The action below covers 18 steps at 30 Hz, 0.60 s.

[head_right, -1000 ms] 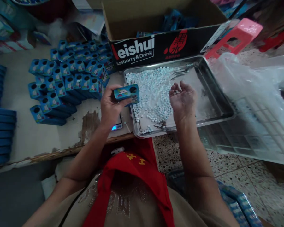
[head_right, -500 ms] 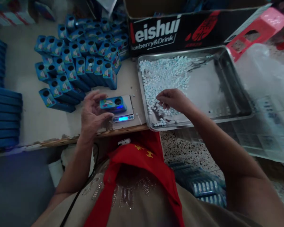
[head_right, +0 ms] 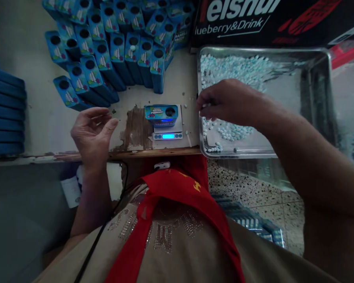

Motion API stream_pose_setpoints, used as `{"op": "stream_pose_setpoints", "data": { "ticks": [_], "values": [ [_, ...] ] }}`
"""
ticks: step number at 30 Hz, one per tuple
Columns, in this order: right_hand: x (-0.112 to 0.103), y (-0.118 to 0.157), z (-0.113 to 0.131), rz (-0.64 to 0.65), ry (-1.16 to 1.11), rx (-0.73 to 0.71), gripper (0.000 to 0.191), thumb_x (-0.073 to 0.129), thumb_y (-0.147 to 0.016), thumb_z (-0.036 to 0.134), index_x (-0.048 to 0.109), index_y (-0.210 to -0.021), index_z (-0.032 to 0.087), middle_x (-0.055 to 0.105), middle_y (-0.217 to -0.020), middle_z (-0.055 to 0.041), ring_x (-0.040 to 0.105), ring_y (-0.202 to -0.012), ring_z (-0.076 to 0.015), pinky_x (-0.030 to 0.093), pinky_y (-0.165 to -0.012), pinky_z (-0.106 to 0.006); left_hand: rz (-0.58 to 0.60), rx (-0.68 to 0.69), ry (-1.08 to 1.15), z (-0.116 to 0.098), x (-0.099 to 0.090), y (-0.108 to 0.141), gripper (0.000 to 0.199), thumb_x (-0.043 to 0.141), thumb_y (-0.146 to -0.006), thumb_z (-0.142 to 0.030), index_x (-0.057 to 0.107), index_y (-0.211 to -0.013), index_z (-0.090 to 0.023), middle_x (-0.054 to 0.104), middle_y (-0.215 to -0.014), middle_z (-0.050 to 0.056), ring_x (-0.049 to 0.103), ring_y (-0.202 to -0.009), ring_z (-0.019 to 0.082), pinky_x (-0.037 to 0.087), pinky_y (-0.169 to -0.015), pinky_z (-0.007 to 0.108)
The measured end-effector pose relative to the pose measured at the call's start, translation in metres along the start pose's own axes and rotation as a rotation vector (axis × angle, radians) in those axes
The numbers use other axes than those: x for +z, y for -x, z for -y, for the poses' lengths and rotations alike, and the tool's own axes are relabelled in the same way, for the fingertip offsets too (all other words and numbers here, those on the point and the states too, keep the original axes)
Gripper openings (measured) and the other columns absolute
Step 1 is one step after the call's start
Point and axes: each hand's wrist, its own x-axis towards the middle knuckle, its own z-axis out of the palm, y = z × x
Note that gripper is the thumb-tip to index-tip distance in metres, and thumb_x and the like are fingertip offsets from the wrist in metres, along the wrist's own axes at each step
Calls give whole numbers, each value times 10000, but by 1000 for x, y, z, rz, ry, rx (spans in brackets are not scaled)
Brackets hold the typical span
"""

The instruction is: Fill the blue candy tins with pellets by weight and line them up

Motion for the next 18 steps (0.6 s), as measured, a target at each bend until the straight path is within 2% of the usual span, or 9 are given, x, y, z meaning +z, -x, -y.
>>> {"op": "stream_pose_setpoints", "data": {
  "ticks": [3,7,12,16,18],
  "values": [
    [-12,-5,35,-35,186,-57,227,831,-932,103,888,-1038,296,736,-748,21,702,-762,-218,457,-772,-360,40,22,-68,6,-5,0,389,997,-937,-416,778,-1227,-278,765,-1251,42,791,-1103,228,703,-1068,386],
    [-12,-10,65,-120,304,-111,271,790,-922,26,874,-967,279,709,-778,-10,652,-777,-221,474,-850,-380,59,56,-61,17,-15,2,376,965,-951,-375,793,-1273,-286,740,-1285,48,797,-1078,224,710,-1042,385],
    [-2,-12,76,-128,311,-206,291,725,-894,15,856,-941,270,766,-891,-38,649,-822,-238,492,-865,-386,84,4,-48,24,-21,4,392,998,-928,-348,782,-1247,-277,694,-1374,62,800,-1099,226,731,-1045,389],
    [7,-14,77,-137,248,-310,270,692,-888,43,862,-947,245,782,-930,-42,668,-865,-227,485,-877,-349,84,2,-27,28,-24,2,387,1015,-923,-367,802,-1234,-283,693,-1382,68,809,-1064,217,751,-974,357],
    [13,-15,80,-113,289,-330,297,674,-885,22,873,-960,229,779,-951,-49,665,-861,-216,466,-853,-339,84,8,-15,30,-24,0,382,1020,-918,-382,817,-1228,-290,695,-1385,70,810,-1052,217,757,-939,348]
  ]
}}
